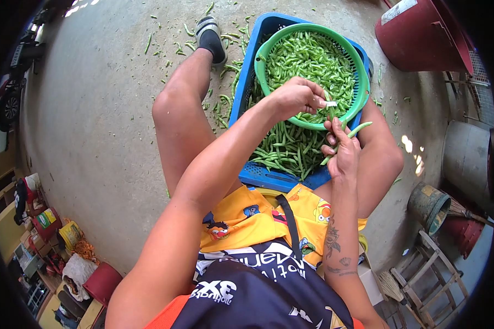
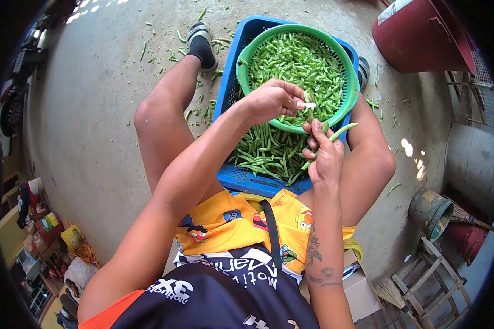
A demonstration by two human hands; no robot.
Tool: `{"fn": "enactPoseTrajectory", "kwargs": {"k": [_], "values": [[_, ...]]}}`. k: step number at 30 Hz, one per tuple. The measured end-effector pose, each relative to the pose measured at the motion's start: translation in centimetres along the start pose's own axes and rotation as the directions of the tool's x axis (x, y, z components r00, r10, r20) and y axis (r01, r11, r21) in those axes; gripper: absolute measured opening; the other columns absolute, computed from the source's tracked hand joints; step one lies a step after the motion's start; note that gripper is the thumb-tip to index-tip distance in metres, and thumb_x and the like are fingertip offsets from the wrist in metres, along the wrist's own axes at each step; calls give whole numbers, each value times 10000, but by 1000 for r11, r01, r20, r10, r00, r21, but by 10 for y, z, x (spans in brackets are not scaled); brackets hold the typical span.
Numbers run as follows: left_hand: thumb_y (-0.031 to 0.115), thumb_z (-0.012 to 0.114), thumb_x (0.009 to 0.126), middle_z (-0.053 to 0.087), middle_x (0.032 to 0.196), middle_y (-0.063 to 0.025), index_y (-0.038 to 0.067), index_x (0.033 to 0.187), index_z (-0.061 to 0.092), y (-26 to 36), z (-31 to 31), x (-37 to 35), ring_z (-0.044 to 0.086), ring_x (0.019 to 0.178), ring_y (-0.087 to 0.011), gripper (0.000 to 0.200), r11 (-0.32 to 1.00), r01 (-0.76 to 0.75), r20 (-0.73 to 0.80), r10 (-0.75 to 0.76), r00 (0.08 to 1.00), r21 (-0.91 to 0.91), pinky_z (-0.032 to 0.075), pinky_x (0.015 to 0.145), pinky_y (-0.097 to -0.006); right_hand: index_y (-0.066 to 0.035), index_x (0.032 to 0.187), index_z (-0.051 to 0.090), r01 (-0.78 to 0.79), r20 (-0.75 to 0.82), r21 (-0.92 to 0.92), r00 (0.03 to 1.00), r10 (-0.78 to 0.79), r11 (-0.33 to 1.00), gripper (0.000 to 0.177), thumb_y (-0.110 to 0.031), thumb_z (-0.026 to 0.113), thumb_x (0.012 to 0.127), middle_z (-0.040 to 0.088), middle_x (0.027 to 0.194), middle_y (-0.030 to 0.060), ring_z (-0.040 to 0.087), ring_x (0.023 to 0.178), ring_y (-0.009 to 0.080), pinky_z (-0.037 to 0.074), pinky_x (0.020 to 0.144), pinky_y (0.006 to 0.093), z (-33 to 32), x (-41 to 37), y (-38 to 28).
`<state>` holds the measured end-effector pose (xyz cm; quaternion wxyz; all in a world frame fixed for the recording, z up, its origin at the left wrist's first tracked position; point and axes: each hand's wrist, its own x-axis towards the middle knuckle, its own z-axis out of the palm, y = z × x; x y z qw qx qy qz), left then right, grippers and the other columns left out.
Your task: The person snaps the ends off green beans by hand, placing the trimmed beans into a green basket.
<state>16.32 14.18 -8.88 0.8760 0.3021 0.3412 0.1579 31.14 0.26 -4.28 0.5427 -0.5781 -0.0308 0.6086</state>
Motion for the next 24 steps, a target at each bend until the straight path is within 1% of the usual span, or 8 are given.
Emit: {"fn": "enactPoseTrajectory", "kwargs": {"k": [8,10,12,15,16,18,22,24], "values": [[-43,629,908,701,990,-128,-82,1121,678,2,-6,0,656,849,-178,222,996,-38,37,41,998,-78,538,783,-312,-75,1044,695,55,-11,-53,998,-56,997,109,-161,710,979,691,881,8,421,654,26,326,491,170,-1,1,4],[-51,621,911,690,1018,-144,-89,1100,674,11,-15,0,649,882,-197,200,989,-63,-81,52,995,-135,535,797,-326,-74,1044,696,64,-4,-56,998,-64,996,104,-154,709,978,691,876,8,422,652,27,327,491,170,-1,0,3],[-53,626,908,688,1008,-136,-83,1092,674,14,-20,0,646,885,-206,192,988,-67,-113,51,992,-142,531,794,-334,-70,1043,695,64,-30,-53,997,-66,997,97,-142,705,979,691,878,12,426,651,25,327,492,169,1,-1,3],[-40,638,903,687,984,-118,-77,1050,685,3,-5,0,633,861,-181,159,990,-6,-57,-2,998,-142,524,789,-335,-62,1047,695,74,-48,-54,996,-77,996,103,-139,706,978,691,880,14,429,651,25,326,492,168,3,0,3],[-45,637,897,691,983,-121,-72,1027,691,0,0,0,641,863,-186,143,994,20,34,-16,999,-108,525,792,-331,-62,1047,695,75,-50,-54,996,-78,996,103,-139,706,978,691,880,14,429,651,25,326,492,168,2,2,4],[-52,636,894,692,979,-120,-65,1028,695,-6,7,0,643,856,-187,147,998,12,68,-8,998,-67,526,791,-325,-60,1049,697,78,-30,-31,996,-79,996,107,-138,707,976,693,888,16,428,646,25,325,490,166,-1,5,5],[-64,618,903,683,990,-123,-64,1064,693,5,-19,6,640,851,-182,178,992,-56,-95,45,994,-114,528,781,-325,-58,1058,697,88,-2,-57,996,-88,994,112,-135,705,977,696,896,17,429,644,26,324,487,167,-1,4,6],[-93,635,874,674,886,-119,-43,1028,694,8,-25,6,634,778,-186,172,977,-85,-154,55,987,-194,528,702,-330,-62,1057,698,78,-60,-59,995,-81,995,109,-136,706,976,698,899,18,427,641,25,322,484,168,2,2,5]]}}
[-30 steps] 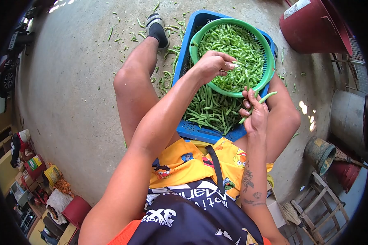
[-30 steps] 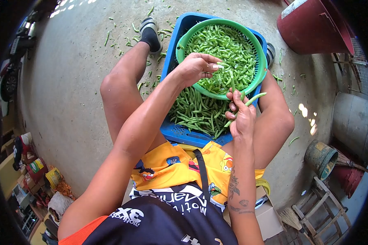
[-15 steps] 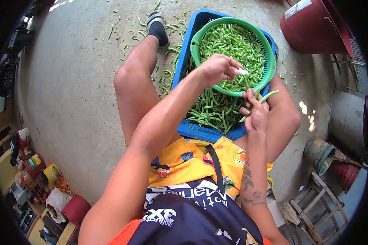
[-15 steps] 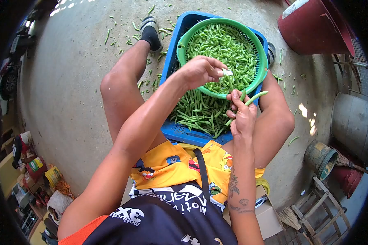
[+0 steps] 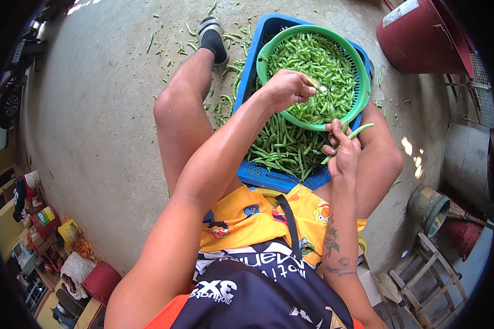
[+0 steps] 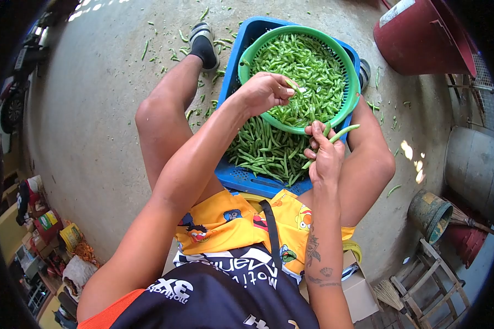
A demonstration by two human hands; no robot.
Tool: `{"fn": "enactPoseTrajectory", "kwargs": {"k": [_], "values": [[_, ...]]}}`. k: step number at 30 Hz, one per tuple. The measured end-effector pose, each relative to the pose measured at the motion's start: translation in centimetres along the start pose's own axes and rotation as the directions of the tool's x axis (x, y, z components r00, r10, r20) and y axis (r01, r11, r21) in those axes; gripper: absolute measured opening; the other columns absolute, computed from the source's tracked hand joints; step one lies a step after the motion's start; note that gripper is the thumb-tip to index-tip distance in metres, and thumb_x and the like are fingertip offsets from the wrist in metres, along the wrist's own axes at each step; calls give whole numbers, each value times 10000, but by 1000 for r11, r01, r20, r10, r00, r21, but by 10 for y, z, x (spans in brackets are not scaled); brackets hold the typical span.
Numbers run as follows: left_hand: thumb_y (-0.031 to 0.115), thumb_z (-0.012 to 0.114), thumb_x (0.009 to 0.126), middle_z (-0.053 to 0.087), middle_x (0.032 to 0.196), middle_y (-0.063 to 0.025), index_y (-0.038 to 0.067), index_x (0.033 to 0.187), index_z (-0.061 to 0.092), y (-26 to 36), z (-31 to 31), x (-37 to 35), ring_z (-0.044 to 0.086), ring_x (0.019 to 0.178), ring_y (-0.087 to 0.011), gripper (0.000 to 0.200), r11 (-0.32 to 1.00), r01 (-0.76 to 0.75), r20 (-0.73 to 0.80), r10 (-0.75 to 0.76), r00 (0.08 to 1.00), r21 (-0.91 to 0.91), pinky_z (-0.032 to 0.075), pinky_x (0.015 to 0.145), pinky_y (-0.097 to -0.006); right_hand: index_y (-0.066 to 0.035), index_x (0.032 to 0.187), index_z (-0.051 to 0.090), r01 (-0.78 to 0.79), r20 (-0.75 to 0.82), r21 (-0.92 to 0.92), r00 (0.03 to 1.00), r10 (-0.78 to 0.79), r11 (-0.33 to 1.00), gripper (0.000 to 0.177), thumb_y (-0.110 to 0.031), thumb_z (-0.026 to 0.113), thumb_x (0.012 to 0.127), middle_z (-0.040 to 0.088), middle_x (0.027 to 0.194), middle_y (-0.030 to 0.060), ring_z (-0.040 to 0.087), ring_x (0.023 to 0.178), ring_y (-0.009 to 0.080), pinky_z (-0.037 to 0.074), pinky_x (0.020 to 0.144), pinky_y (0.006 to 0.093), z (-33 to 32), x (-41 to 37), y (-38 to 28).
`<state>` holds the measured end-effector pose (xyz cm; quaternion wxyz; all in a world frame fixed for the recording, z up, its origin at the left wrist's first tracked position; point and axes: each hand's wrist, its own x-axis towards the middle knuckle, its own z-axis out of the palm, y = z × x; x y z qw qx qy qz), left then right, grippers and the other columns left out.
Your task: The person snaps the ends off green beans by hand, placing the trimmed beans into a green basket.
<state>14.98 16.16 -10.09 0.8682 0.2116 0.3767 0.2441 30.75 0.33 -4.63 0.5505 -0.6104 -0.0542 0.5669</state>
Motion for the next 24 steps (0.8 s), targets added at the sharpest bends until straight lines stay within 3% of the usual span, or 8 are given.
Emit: {"fn": "enactPoseTrajectory", "kwargs": {"k": [6,14,17,18,19,20,22,24], "values": [[-80,612,883,709,980,-118,-76,1072,700,-19,30,-14,664,825,-169,208,979,94,230,-135,964,179,545,773,-305,-66,1056,697,22,13,28,1000,-22,999,111,-142,707,977,691,886,12,427,640,27,318,479,173,-2,7,5],[-78,622,884,688,983,-108,-58,1124,697,3,14,-13,646,838,-160,252,994,14,152,-31,988,110,532,758,-311,-57,1116,685,-20,21,39,1000,20,999,162,-142,698,978,691,939,33,441,664,38,336,500,182,0,6,2],[1,660,898,703,994,-90,15,1211,691,8,26,-19,667,872,-162,315,946,-75,8,76,997,315,550,747,-322,-34,1214,658,-27,57,107,998,21,994,244,-138,662,994,691,1003,56,468,689,54,373,550,198,6,7,-2],[34,672,900,718,986,-86,40,1237,688,5,25,-17,677,874,-160,338,874,-121,-101,190,977,471,557,741,-327,-20,1269,637,-36,81,166,996,23,986,288,-134,636,1005,690,1039,70,481,702,64,389,578,208,7,6,-2],[94,684,882,748,979,-141,66,1252,686,6,20,-18,724,866,-242,371,462,-111,-117,438,891,880,579,747,-386,13,1356,572,-80,173,211,984,44,974,355,-108,574,1022,689,1112,102,567,775,95,501,680,257,-2,12,-1],[94,684,882,748,979,-141,66,1252,686,5,17,-19,724,866,-242,371,460,-113,-116,441,890,881,579,747,-386,13,1356,572,-79,175,212,984,42,974,355,-108,574,1022,689,1112,102,567,775,95,501,680,257,-4,14,2],[55,658,827,743,1050,-185,42,1229,673,2,11,-18,728,970,-344,403,68,-41,-8,596,803,997,574,859,-454,14,1388,539,-77,132,187,990,52,979,373,-125,549,1042,695,1139,122,636,846,128,591,799,339,-1,11,3],[53,654,811,745,962,-200,29,1107,717,-4,8,-16,727,935,-378,304,-14,-86,76,628,774,996,582,830,-471,-14,1422,514,-75,164,162,985,48,984,391,-164,535,1062,697,1149,123,673,861,146,632,829,382,0,2,0]]}}
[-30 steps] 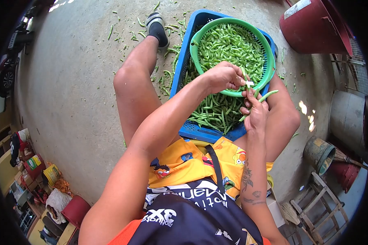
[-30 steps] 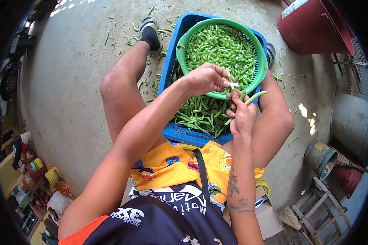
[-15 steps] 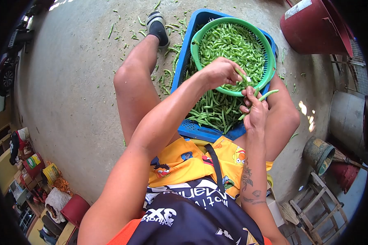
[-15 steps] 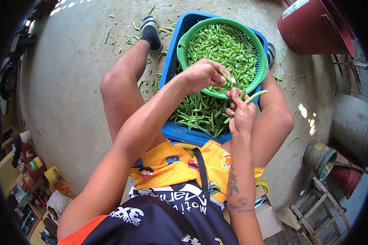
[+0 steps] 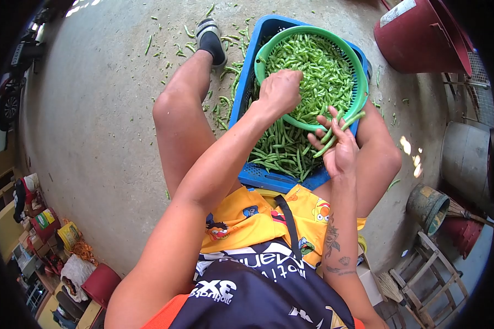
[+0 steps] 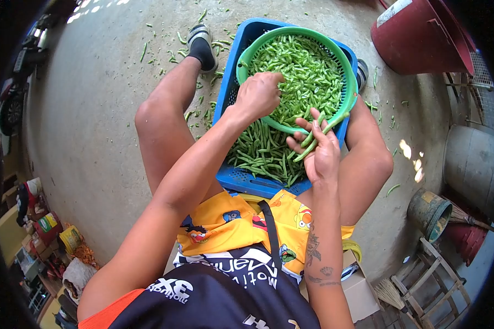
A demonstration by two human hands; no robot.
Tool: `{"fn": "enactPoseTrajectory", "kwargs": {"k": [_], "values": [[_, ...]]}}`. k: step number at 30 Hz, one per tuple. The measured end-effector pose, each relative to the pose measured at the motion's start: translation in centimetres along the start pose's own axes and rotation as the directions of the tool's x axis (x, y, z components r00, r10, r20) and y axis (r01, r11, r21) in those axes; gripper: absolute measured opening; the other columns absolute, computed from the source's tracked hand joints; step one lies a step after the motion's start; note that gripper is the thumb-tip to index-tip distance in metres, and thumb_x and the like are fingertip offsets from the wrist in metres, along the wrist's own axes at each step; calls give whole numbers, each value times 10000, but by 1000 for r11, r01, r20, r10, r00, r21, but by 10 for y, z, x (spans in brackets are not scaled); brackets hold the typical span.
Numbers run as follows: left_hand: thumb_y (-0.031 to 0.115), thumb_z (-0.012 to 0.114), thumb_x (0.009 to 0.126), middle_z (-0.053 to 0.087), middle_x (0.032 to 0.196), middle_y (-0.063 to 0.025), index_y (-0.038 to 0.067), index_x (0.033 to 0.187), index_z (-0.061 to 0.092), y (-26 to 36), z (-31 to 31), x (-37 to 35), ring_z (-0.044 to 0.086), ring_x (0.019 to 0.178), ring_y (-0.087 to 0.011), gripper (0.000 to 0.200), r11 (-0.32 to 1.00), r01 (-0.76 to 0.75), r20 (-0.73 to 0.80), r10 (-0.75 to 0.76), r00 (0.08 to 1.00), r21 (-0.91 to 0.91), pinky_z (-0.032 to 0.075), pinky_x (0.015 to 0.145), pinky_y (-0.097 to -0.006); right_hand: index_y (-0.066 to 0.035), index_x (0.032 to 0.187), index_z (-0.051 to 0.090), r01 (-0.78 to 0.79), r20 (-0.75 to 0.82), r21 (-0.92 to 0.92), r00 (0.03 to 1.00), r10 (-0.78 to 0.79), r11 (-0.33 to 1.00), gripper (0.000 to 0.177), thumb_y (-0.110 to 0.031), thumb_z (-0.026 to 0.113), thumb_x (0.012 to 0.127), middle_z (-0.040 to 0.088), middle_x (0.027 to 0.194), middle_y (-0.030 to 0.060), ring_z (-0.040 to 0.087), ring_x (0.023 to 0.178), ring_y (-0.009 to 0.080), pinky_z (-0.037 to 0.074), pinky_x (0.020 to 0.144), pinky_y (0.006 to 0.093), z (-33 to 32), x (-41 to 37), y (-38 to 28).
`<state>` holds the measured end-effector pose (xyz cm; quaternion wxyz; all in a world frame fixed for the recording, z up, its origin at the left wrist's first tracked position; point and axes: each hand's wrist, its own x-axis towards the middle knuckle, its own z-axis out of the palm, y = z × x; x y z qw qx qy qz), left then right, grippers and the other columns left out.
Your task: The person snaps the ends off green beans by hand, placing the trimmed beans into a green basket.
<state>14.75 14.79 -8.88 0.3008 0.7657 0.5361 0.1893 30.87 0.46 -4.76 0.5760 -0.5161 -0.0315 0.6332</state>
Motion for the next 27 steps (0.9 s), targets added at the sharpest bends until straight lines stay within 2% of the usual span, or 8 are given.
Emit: {"fn": "enactPoseTrajectory", "kwargs": {"k": [2,4,7,10,13,16,23,27], "values": [[48,657,791,740,903,-207,21,952,746,-1,-2,-1,735,896,-385,186,974,-80,173,43,984,213,593,793,-474,-59,1433,520,-21,50,-135,998,28,991,390,-206,534,1072,704,1130,112,674,810,127,646,725,342,8,-7,-5],[23,642,753,726,949,-212,61,964,779,0,-2,-1,719,930,-383,255,969,-42,218,-13,976,243,577,824,-495,-87,1431,533,-26,-4,-170,1000,26,985,378,-214,529,1075,714,1093,100,621,718,89,569,566,243,8,-6,-5],[39,642,776,727,954,-208,58,955,781,-3,-2,-1,711,921,-398,228,977,-27,269,-32,963,213,579,813,-495,-46,1362,565,-70,32,-55,997,72,996,344,-216,534,1065,721,1060,114,472,626,60,333,488,190,-1,2,-5],[59,665,812,737,913,-169,54,944,788,-1,-10,1,731,845,-312,181,994,-90,87,85,993,55,583,763,-420,-30,1313,577,-41,114,0,993,41,999,314,-210,537,1058,720,1069,135,493,647,65,353,496,193,-8,3,-4],[122,747,830,726,805,-93,71,988,807,5,-19,7,680,752,-175,176,873,169,245,-59,968,-457,544,722,-320,-30,1267,588,6,40,-48,999,-4,999,274,-201,530,1061,721,1075,149,502,640,73,359,497,193,-4,1,-3],[118,778,847,714,788,-43,56,984,802,7,-17,6,636,726,-114,152,719,236,327,-12,945,-654,524,685,-294,-31,1239,589,23,29,-64,999,-21,998,247,-189,562,1051,728,1070,145,516,634,67,364,490,184,-2,-1,-3],[37,739,884,724,948,-40,-26,1182,703,22,-13,-6,639,813,-99,307,465,451,547,89,832,-762,516,778,-259,-40,1231,617,147,-62,-207,985,-163,967,266,-132,683,990,743,1063,119,528,626,42,368,463,161,7,-4,-1],[29,736,866,727,943,-45,-30,1135,713,22,-5,-7,643,820,-117,276,408,509,595,111,796,-758,516,779,-274,-41,1203,651,132,-42,-189,989,-142,973,243,-130,695,982,749,1052,108,512,603,35,368,460,160,6,-5,-1]]}}
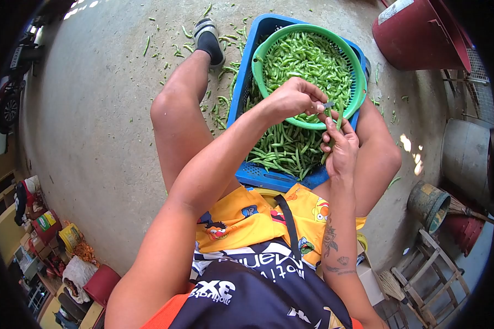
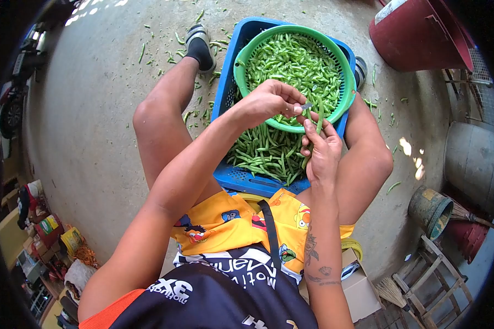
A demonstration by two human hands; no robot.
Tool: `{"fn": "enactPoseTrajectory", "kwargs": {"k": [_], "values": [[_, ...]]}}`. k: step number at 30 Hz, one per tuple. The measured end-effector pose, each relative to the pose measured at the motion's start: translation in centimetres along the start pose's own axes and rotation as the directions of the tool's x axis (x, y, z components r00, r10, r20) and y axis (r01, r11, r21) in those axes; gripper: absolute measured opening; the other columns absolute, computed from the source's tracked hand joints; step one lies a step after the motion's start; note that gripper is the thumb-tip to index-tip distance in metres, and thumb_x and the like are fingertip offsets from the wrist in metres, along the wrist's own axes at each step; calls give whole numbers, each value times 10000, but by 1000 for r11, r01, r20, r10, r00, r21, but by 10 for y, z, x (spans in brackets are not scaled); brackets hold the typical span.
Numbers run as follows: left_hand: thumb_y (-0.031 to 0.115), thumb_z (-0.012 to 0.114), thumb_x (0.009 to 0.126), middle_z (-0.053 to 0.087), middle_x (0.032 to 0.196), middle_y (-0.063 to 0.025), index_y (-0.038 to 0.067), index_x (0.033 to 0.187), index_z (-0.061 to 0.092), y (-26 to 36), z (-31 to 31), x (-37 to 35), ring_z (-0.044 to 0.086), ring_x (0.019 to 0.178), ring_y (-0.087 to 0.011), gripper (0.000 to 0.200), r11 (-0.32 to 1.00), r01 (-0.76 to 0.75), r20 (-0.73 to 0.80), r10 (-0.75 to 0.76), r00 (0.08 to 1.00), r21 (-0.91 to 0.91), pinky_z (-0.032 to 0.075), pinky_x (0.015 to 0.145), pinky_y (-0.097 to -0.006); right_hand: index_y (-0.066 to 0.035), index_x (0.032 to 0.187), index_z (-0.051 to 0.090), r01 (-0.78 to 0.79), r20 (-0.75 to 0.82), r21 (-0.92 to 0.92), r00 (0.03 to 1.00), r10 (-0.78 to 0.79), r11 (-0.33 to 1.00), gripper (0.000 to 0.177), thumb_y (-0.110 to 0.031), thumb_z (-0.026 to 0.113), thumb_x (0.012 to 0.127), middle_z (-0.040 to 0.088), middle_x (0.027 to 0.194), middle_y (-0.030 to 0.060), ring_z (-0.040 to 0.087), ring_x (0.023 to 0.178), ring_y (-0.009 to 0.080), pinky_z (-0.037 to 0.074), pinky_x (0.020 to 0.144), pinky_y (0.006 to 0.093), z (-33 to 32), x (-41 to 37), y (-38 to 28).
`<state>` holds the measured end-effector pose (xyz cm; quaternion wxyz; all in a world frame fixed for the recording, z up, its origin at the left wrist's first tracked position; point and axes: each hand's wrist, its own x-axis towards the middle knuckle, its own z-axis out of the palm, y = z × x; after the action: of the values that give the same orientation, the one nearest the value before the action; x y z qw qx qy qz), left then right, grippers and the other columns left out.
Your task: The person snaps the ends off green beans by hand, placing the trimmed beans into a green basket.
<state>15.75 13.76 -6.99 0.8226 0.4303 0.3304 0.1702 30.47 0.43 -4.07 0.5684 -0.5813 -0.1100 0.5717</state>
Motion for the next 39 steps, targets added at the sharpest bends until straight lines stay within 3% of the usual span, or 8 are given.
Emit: {"fn": "enactPoseTrajectory", "kwargs": {"k": [4,21,25,29,31,33,37,39], "values": [[33,753,838,726,930,-41,-20,1088,724,5,-15,2,646,822,-121,257,999,-14,-70,17,997,39,516,783,-284,-47,1159,677,-136,12,121,991,135,983,198,-156,682,994,748,1007,93,470,568,21,348,455,156,-6,-4,-6],[-59,681,827,709,865,-44,-31,1062,743,2,-13,5,626,770,-103,244,1000,31,53,-30,998,-4,498,735,-258,-47,1054,689,-111,-27,136,993,116,985,121,-153,675,998,709,888,47,416,559,14,324,450,166,-17,-2,0],[-33,676,862,714,879,-65,-32,1029,752,7,-35,8,626,781,-125,184,1000,-19,-189,21,982,16,504,750,-289,-50,1042,685,-126,-38,152,990,133,980,114,-155,676,999,693,860,32,416,559,18,319,448,172,-24,-1,2],[-90,636,845,688,876,-63,-64,1123,708,7,-26,7,622,752,-142,289,998,22,-79,-27,997,-64,490,701,-288,-52,1031,681,-115,-74,148,989,127,982,106,-153,674,1000,692,861,29,417,559,19,317,449,173,-21,0,1],[-93,661,825,680,848,-59,-58,1127,710,-1,-17,9,619,756,-144,308,988,39,112,-23,993,-150,488,702,-286,-54,1026,679,-115,-68,131,990,124,985,101,-151,674,1001,690,865,28,420,563,20,318,450,173,-17,1,0],[-70,680,827,684,838,-53,-39,1096,728,-5,-11,13,622,766,-136,275,999,37,103,-38,994,2,494,708,-282,-52,1031,680,-119,-60,134,990,128,984,104,-152,674,1002,690,870,28,421,564,20,318,451,173,-16,1,0],[-59,692,826,712,888,-72,-38,1032,737,2,-31,13,634,800,-130,212,1000,25,-137,-23,990,11,504,743,-279,-46,1046,682,-141,-33,167,988,149,976,118,-156,675,1004,689,879,29,419,568,19,320,452,172,-21,1,2],[-72,672,827,705,888,-71,-46,1063,727,3,-34,12,636,799,-135,244,1000,4,-129,-6,992,-15,504,735,-278,-45,1051,683,-127,-54,161,989,137,979,122,-157,675,1004,689,881,28,419,570,18,320,452,171,-19,2,2]]}}
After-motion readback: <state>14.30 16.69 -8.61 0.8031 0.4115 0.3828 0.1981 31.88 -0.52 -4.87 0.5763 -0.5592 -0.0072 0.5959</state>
